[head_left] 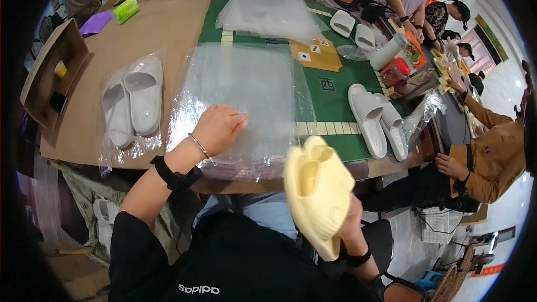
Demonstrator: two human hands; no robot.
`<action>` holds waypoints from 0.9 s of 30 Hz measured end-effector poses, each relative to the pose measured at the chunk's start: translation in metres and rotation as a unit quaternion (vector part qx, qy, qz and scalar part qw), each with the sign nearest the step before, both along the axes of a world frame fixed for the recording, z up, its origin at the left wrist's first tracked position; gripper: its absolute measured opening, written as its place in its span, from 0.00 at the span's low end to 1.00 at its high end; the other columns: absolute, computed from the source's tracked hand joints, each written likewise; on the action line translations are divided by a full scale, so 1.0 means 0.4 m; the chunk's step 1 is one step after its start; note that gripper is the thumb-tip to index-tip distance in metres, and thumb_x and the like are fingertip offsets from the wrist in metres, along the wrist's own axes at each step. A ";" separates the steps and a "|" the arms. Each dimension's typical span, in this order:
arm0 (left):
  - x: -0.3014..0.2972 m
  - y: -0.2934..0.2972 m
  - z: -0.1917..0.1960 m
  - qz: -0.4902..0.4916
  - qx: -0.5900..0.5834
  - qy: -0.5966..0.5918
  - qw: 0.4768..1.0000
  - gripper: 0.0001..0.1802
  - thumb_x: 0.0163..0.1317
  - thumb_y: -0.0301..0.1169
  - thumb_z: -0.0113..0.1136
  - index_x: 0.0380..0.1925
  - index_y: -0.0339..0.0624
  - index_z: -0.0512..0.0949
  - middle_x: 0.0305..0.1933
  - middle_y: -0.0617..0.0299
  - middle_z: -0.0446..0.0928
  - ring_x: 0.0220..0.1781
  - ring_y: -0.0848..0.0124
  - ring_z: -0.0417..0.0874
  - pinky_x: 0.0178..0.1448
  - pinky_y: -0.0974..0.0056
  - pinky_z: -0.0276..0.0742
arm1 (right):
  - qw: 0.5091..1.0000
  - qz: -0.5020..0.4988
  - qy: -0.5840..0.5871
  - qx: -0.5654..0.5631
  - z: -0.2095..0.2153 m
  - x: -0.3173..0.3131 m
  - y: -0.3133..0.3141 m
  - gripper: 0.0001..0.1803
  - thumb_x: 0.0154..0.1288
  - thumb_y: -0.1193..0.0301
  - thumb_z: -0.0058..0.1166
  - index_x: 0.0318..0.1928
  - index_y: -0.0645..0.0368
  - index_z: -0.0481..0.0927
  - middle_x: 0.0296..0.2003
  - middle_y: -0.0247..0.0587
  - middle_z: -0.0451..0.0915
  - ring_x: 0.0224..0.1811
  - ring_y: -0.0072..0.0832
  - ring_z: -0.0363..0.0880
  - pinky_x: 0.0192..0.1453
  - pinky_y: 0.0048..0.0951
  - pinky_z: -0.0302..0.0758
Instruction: Packaging several pairs of slippers into plastic bags with bubble wrap.
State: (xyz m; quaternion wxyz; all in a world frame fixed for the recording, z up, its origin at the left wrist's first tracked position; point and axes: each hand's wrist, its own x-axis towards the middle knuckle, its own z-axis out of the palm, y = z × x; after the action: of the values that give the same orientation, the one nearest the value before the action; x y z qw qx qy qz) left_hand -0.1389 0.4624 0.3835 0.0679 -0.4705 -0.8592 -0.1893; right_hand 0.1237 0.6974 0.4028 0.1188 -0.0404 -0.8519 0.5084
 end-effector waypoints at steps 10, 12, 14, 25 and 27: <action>0.066 0.045 0.028 -0.044 0.104 0.003 0.994 0.15 0.61 0.32 0.51 0.46 0.39 0.76 0.41 0.54 0.77 0.47 0.58 0.75 0.52 0.57 0.68 | 0.990 0.024 0.014 0.136 -0.035 -0.087 -0.058 0.06 0.49 0.82 0.50 0.31 0.66 0.76 0.31 0.56 0.73 0.35 0.51 0.73 0.38 0.43 0.71; 0.083 0.039 0.041 -0.040 0.105 -0.025 0.993 0.16 0.61 0.31 0.50 0.48 0.38 0.75 0.44 0.53 0.77 0.50 0.58 0.74 0.56 0.57 0.67 | 0.985 0.004 0.023 0.172 -0.050 -0.104 -0.049 0.07 0.51 0.81 0.50 0.33 0.65 0.76 0.29 0.56 0.72 0.36 0.51 0.72 0.40 0.44 0.71; 0.085 0.035 0.044 -0.059 0.121 -0.014 0.991 0.16 0.61 0.30 0.50 0.49 0.38 0.75 0.45 0.52 0.76 0.51 0.57 0.74 0.57 0.57 0.66 | 0.981 -0.009 0.019 0.191 -0.044 -0.115 -0.049 0.07 0.52 0.80 0.50 0.34 0.64 0.76 0.28 0.56 0.72 0.36 0.51 0.71 0.40 0.44 0.70; 0.180 0.011 0.094 -0.076 0.094 -0.077 0.990 0.20 0.63 0.29 0.49 0.56 0.45 0.71 0.58 0.56 0.71 0.65 0.60 0.67 0.71 0.49 0.53 | 0.968 0.021 0.013 0.250 -0.059 -0.271 -0.096 0.16 0.55 0.78 0.47 0.46 0.65 0.72 0.29 0.64 0.69 0.34 0.55 0.69 0.38 0.46 0.69; 0.185 0.023 0.098 -0.115 0.127 -0.065 0.983 0.21 0.62 0.29 0.51 0.57 0.46 0.71 0.59 0.57 0.71 0.64 0.60 0.67 0.71 0.49 0.52 | 0.959 0.028 0.048 0.279 -0.080 -0.341 -0.091 0.16 0.55 0.77 0.48 0.45 0.65 0.72 0.30 0.62 0.70 0.34 0.55 0.69 0.39 0.46 0.68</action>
State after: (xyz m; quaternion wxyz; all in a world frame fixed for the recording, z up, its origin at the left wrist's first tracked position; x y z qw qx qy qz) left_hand -0.0650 0.4715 0.4227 0.0484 -0.5407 -0.7708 -0.3334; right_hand -0.0127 0.6610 0.3710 0.1516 0.0425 -0.9540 0.2550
